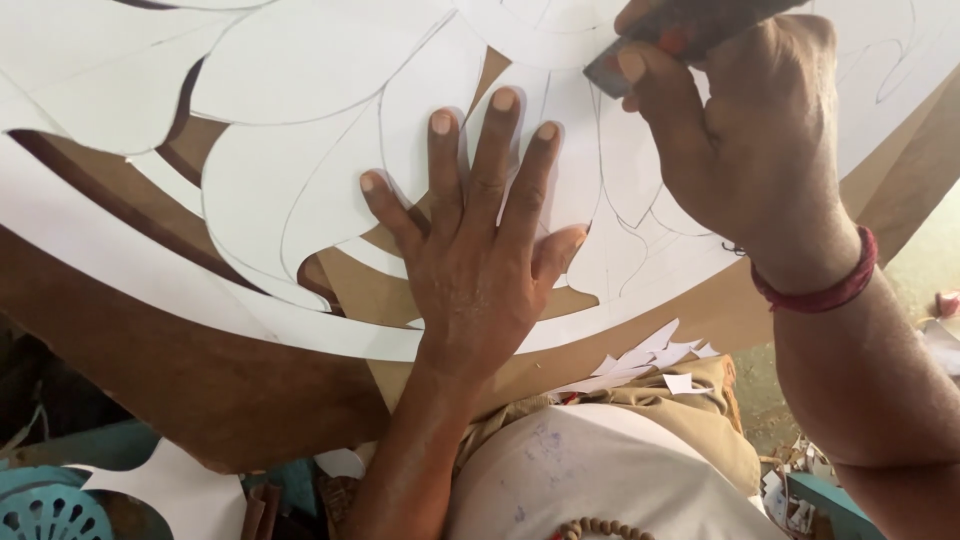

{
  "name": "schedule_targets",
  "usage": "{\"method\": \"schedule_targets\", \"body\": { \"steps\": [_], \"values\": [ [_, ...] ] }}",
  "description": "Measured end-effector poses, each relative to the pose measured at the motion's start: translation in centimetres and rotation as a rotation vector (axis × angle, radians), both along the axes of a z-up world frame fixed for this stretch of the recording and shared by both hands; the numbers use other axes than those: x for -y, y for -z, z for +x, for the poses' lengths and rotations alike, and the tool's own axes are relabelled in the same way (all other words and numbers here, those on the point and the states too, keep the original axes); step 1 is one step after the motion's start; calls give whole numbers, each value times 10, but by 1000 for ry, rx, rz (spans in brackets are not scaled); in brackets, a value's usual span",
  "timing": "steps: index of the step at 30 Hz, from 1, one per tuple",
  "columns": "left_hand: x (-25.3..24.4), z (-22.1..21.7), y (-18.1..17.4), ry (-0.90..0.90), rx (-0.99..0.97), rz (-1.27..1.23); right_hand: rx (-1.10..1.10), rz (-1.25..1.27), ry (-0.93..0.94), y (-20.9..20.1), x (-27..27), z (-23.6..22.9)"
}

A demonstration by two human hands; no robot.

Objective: Using a metal scraper tool to cut out decorative patterns from a white sheet on a wooden board.

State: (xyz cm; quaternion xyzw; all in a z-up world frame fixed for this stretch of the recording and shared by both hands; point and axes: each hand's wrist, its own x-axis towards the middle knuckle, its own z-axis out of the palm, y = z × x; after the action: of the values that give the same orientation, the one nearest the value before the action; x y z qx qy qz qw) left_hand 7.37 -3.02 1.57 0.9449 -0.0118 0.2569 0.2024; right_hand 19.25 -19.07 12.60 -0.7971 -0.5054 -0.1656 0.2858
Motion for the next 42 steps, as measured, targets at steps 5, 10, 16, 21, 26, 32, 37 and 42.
{"method": "schedule_targets", "body": {
  "steps": [5, 10, 16, 21, 26, 32, 37, 42],
  "values": [
    [0, 1, 3, 4, -12, 19, -28, 10, -6, 4, 5, -2],
    [1, 0, 5, -2, -16, 34, -50, 19, 16, 5, 6, -5],
    [0, 0, 4, -1, -21, 39, -62, 6, 58, 7, 7, -9],
    [0, 1, 2, 10, -23, 29, -117, 24, 90, 10, 10, -12],
    [0, 1, 2, 16, -31, 13, -98, 58, 76, 12, 9, -16],
    [0, 2, -1, 2, -57, 53, -156, 42, 140, 9, 7, -21],
    [1, 2, 1, -3, -66, 58, -134, 62, 109, 13, 10, -23],
    [0, 3, -2, -6, -77, 64, -143, 62, 144, 15, 11, -27]
  ]
}}
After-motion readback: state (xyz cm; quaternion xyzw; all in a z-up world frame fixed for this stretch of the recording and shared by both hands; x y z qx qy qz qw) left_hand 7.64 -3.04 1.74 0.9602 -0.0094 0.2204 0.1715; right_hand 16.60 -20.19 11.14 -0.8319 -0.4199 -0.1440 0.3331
